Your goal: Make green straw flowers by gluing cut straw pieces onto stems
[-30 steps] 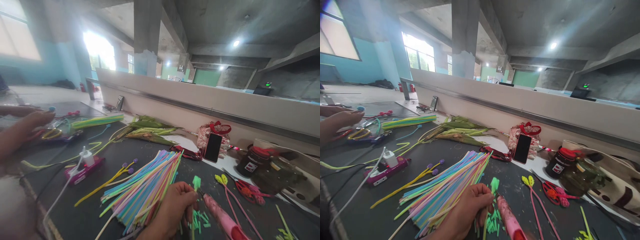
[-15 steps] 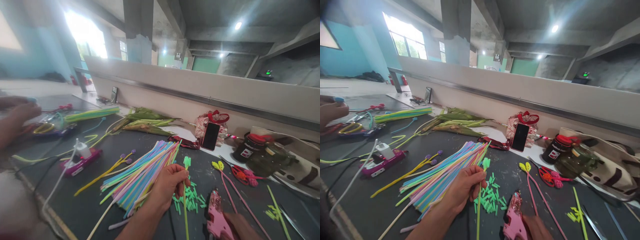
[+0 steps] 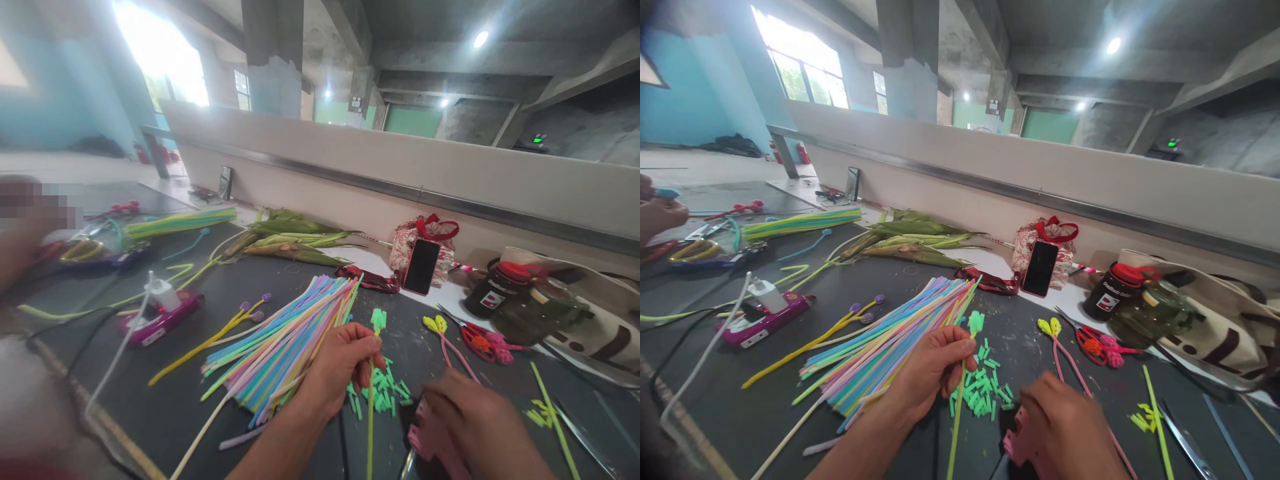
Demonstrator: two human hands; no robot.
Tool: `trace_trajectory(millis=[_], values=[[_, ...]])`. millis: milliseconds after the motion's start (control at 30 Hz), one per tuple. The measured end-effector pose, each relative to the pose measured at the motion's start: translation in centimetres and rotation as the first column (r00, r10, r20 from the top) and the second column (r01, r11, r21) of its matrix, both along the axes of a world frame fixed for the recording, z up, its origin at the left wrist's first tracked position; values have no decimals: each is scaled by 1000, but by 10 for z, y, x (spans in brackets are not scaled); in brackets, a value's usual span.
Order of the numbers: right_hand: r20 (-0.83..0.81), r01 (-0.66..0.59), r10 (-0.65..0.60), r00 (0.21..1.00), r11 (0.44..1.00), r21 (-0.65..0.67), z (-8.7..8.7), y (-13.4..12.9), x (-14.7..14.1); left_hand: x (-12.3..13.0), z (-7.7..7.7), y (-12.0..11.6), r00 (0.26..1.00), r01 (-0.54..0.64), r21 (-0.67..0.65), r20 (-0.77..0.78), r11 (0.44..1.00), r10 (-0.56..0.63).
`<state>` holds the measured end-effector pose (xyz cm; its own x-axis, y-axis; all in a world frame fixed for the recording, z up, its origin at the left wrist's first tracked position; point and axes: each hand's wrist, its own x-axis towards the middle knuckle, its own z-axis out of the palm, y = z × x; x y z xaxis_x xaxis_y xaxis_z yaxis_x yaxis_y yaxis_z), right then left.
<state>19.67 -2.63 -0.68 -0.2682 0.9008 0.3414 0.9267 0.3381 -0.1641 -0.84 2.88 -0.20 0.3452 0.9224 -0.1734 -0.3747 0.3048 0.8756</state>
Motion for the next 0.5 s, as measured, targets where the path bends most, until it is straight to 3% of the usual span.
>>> trace_trajectory(millis=[100, 300, 500], values=[[184, 96, -54, 981, 969, -228, 2, 26, -17, 0, -1, 1, 1000, -5, 12, 3, 1000, 5], [238, 65, -2, 971, 965, -256, -3, 59, -28, -2, 0, 0, 1000, 6, 30, 26, 1000, -7], [208, -82, 153, 966, 947, -312, -13, 75, -42, -5, 2, 1, 999, -3, 8, 52, 1000, 2]])
